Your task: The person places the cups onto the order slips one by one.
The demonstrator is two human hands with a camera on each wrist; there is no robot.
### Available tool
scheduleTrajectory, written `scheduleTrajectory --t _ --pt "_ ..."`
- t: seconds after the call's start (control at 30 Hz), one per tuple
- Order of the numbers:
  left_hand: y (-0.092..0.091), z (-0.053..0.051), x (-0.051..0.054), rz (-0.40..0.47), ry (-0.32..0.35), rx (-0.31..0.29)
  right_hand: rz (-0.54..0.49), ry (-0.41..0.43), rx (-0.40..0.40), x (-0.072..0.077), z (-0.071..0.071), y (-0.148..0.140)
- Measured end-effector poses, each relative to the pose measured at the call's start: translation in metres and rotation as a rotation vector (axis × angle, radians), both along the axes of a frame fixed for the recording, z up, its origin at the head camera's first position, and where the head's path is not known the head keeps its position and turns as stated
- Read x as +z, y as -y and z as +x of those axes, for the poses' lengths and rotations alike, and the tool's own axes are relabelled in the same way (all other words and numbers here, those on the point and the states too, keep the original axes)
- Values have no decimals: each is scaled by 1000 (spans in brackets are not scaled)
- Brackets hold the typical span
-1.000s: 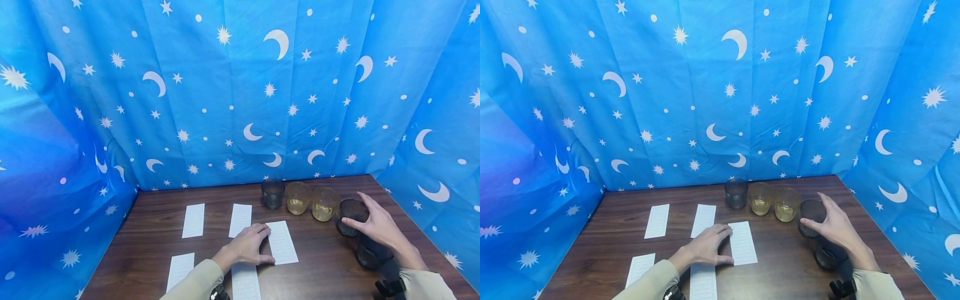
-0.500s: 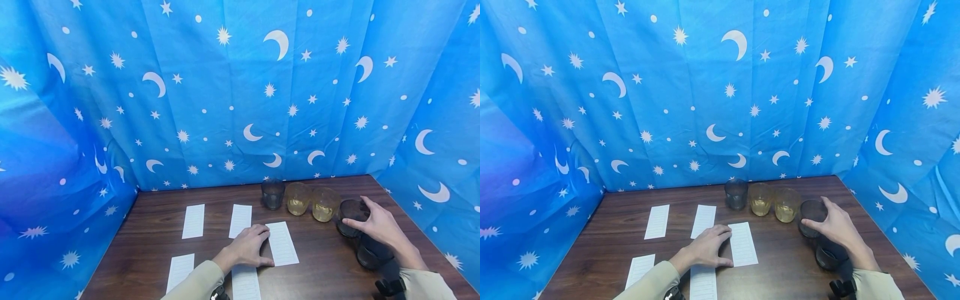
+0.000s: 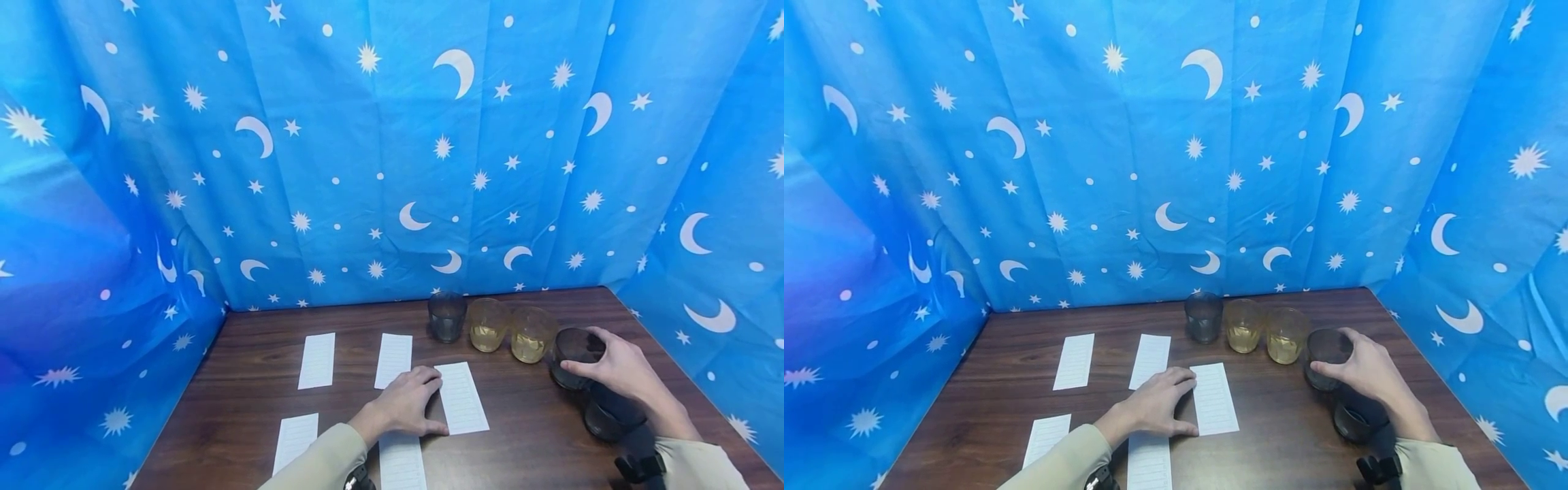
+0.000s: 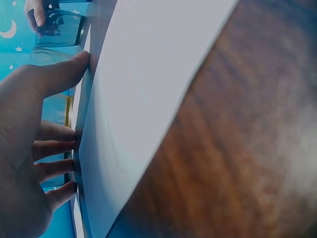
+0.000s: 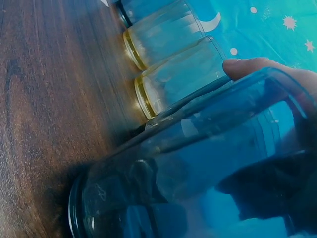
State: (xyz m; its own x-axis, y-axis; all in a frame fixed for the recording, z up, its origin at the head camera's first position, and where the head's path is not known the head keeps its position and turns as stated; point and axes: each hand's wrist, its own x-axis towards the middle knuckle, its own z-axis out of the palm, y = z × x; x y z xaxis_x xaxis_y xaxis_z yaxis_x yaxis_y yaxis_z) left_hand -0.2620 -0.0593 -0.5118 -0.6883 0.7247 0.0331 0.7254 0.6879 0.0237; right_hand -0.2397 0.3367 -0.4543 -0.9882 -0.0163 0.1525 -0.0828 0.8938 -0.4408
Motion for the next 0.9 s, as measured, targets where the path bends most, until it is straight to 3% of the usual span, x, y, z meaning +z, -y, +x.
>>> scheduleTrajectory --t 0.43,0.9 --pt "-2 0 0 -7 12 19 -15 -81 -5 13 3 7" --pt "-2 0 0 -3 17 15 -51 -227 -14 20 6 18"
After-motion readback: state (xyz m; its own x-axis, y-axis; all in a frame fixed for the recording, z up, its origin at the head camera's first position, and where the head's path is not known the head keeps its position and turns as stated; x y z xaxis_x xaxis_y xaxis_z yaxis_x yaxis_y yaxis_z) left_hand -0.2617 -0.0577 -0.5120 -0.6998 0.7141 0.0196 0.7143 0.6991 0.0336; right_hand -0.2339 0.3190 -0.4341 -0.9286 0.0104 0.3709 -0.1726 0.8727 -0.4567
